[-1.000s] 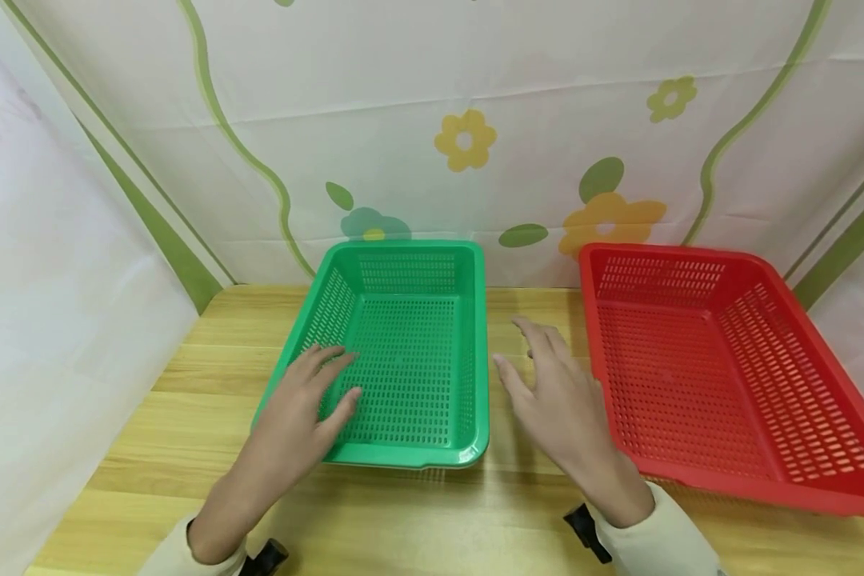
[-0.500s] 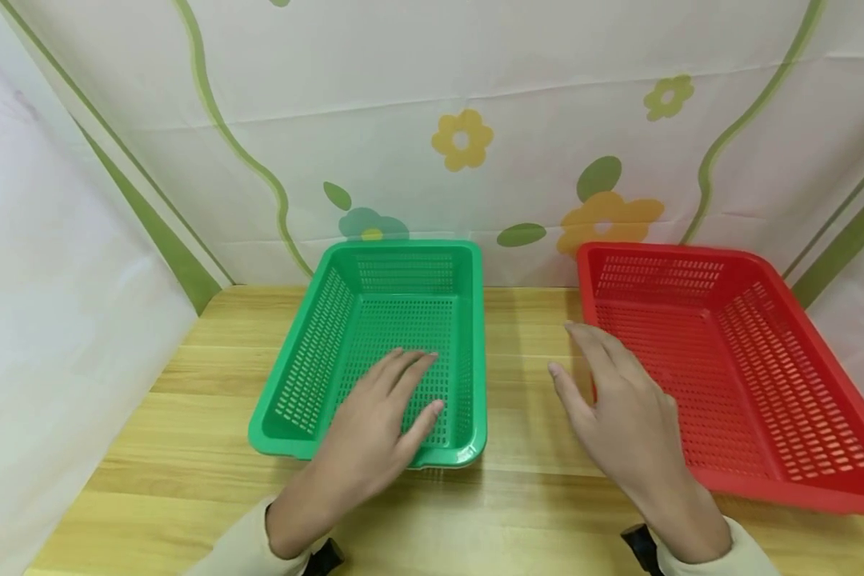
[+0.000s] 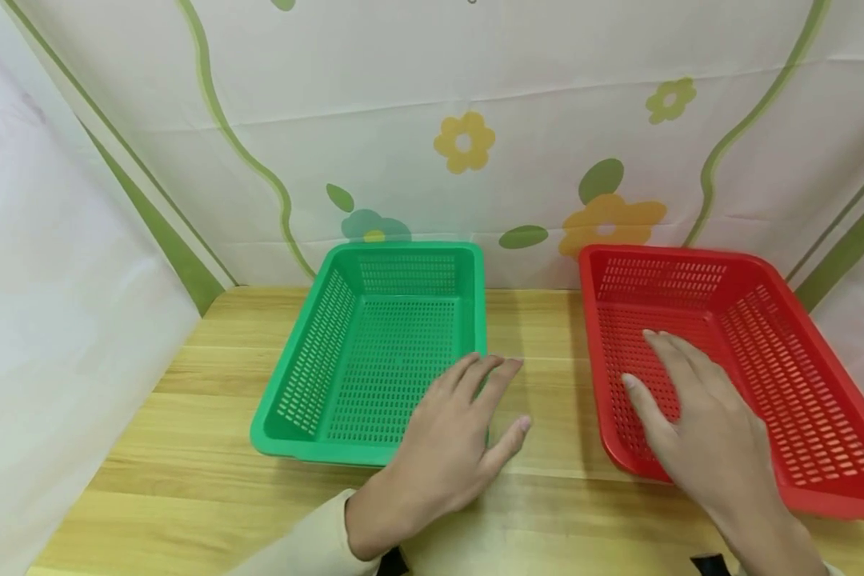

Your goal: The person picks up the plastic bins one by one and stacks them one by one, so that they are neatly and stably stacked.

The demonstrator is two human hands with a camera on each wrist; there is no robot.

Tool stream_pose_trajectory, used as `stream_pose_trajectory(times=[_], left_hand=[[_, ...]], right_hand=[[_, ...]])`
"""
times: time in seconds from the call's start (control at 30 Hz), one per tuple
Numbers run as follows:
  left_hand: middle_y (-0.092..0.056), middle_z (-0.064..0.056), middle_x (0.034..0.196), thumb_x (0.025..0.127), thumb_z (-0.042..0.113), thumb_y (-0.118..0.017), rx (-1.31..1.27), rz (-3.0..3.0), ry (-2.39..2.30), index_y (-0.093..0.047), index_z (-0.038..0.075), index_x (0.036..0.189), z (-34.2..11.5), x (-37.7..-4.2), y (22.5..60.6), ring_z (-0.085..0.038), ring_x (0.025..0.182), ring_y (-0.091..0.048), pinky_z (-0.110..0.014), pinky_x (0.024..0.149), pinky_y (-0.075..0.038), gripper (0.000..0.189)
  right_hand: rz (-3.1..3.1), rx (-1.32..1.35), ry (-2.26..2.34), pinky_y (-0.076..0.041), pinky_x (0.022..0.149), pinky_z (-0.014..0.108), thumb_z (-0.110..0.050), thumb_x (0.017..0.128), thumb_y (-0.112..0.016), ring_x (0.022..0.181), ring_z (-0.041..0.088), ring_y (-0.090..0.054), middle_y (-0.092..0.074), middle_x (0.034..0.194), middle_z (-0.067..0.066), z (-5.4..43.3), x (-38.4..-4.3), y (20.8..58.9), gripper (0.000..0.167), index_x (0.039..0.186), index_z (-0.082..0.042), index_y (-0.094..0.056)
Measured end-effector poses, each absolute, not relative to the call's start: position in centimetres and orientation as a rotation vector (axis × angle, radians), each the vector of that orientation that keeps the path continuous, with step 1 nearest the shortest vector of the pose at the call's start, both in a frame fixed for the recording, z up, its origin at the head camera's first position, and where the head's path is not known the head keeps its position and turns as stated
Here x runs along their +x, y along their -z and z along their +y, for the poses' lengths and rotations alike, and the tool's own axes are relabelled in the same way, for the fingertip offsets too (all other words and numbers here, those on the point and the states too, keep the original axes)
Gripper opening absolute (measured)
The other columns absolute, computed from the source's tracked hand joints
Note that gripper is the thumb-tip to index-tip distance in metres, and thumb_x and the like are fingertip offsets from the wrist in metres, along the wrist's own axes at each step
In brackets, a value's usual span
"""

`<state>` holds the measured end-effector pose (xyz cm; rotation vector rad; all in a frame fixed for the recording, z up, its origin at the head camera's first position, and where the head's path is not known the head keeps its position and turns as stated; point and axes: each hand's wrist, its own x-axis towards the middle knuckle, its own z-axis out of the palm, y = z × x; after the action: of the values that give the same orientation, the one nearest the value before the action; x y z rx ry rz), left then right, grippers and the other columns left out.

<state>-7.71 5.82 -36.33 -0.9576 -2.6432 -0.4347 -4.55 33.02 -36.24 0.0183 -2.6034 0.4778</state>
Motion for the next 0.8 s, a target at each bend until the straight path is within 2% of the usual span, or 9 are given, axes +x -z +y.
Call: stream_pose_trajectory(times=[0.1,0.2,0.27,0.33,0.37,0.43,0.6,0.63,0.8], left_hand=[[-0.058,-0.003,0.148,0.110,0.053,-0.041,-0.992,-2.652,0.453,-0.044,0.023,0.157,7.1,-7.4,36.3,-0.026,0.142,-0.054,-0.042,0.115,-0.048,0.055],[-0.057,-0.002,0.148,0.110,0.052,-0.040,-1.013,-2.641,0.459,-0.043,0.024,0.157,8.3,-7.1,36.4,-0.024,0.142,-0.052,-0.040,0.117,-0.046,0.055],[-0.057,-0.002,0.147,0.110,0.051,-0.041,-1.021,-2.627,0.464,-0.043,0.024,0.157,8.9,-7.0,36.5,-0.024,0.142,-0.052,-0.039,0.118,-0.045,0.054],[-0.057,-0.002,0.148,0.110,0.051,-0.041,-1.034,-2.620,0.463,-0.043,0.023,0.157,9.5,-6.8,36.4,-0.023,0.142,-0.051,-0.038,0.118,-0.045,0.054],[-0.056,-0.002,0.148,0.110,0.050,-0.041,-1.040,-2.618,0.469,-0.044,0.023,0.157,9.8,-6.7,36.4,-0.023,0.142,-0.052,-0.037,0.117,-0.046,0.053],[-0.056,-0.001,0.149,0.110,0.049,-0.041,-1.047,-2.615,0.487,-0.045,0.023,0.156,10.4,-6.5,36.4,-0.021,0.141,-0.053,-0.035,0.113,-0.049,0.053],[-0.053,0.001,0.153,0.111,0.049,-0.035,-1.041,-2.678,0.578,-0.041,0.024,0.160,12.0,-6.1,36.3,-0.016,0.138,-0.054,-0.032,0.097,-0.057,0.055],[-0.053,0.002,0.153,0.111,0.049,-0.034,-1.034,-2.696,0.602,-0.040,0.025,0.161,12.3,-6.1,36.3,-0.015,0.138,-0.053,-0.032,0.096,-0.057,0.056],[-0.050,0.001,0.155,0.110,0.048,-0.037,-1.003,-2.742,0.765,-0.038,0.023,0.162,13.9,-6.1,36.4,-0.014,0.137,-0.052,-0.030,0.098,-0.055,0.057]], right_hand=[[-2.581,-0.005,-0.438,-0.047,0.068,0.078,-0.036,0.103,-0.065,0.128,0.060,-0.050,-0.052,0.148,0.035,34.2,-4.3,36.4,0.059,0.150,-0.002,-0.054],[-2.569,-0.029,-0.442,-0.045,0.097,0.075,-0.036,0.105,-0.061,0.138,0.058,-0.044,-0.048,0.151,0.035,35.2,-4.2,36.4,0.060,0.152,-0.001,-0.050],[-2.554,-0.025,-0.466,-0.033,0.117,0.070,-0.034,0.107,-0.058,0.144,0.056,-0.040,-0.046,0.153,0.035,36.0,-4.1,36.5,0.060,0.154,0.000,-0.047],[-2.521,-0.005,-0.501,-0.020,0.128,0.062,-0.033,0.108,-0.056,0.147,0.055,-0.037,-0.045,0.154,0.036,36.8,-4.2,36.7,0.059,0.155,0.000,-0.046],[-2.496,0.013,-0.515,-0.018,0.130,0.058,-0.032,0.108,-0.056,0.147,0.056,-0.037,-0.046,0.152,0.037,37.3,-4.3,36.8,0.058,0.155,0.001,-0.046],[-2.417,0.060,-0.537,-0.021,0.131,0.052,-0.032,0.108,-0.057,0.144,0.058,-0.040,-0.050,0.147,0.040,38.3,-4.5,37.2,0.056,0.152,0.002,-0.050],[-2.327,0.082,-0.554,-0.024,0.128,0.059,-0.034,0.108,-0.057,0.139,0.063,-0.043,-0.051,0.141,0.045,40.1,-4.8,37.8,0.057,0.149,0.004,-0.053],[-2.333,0.064,-0.551,-0.023,0.126,0.064,-0.035,0.109,-0.056,0.140,0.062,-0.042,-0.050,0.143,0.044,40.4,-4.8,37.8,0.057,0.150,0.004,-0.052],[-2.324,-0.056,-0.548,-0.024,0.129,0.055,-0.039,0.109,-0.053,0.146,0.055,-0.041,-0.049,0.148,0.040,42.4,-4.9,38.5,0.058,0.152,0.000,-0.051]])
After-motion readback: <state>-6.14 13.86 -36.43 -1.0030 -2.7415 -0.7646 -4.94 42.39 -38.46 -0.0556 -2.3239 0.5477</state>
